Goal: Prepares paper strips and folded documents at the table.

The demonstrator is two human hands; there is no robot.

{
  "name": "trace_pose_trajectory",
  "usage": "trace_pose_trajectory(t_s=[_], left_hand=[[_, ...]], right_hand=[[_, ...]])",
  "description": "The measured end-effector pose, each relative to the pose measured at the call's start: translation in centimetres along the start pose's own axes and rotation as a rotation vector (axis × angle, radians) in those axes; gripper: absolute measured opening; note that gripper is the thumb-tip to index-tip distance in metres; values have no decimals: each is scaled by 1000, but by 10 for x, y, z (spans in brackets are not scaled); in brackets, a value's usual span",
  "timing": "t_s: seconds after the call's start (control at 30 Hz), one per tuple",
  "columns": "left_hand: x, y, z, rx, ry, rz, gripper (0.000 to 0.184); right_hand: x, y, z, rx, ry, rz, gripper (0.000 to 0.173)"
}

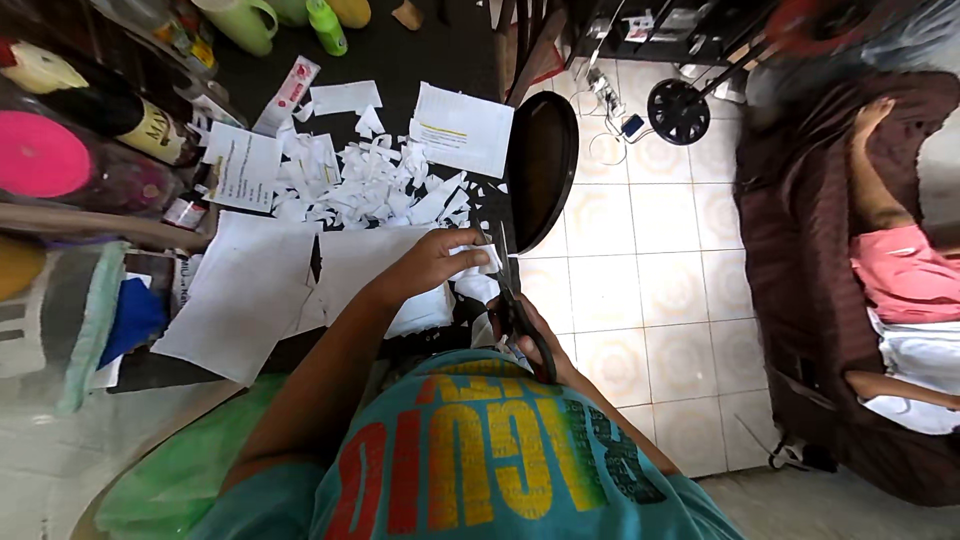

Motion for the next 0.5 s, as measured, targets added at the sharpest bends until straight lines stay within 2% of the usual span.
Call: trace_pose_trajectory(t_s=[0.17, 0.5], left_hand=[[5, 1, -9, -28, 56, -22, 21], [3, 4, 9, 54, 8, -6, 21]], right_hand=[[-6, -6, 1, 23, 76, 3, 85], [-6, 2, 1, -69, 25, -42, 77]])
Point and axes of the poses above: each hand's wrist, its own y-axis towards the middle knuckle, its own z-axis out of the palm, x = y × z, the point moved 5 cm from there along y, towards the middle knuckle, and after that the axes turned 1 degree about x, right-handed, at the moved point
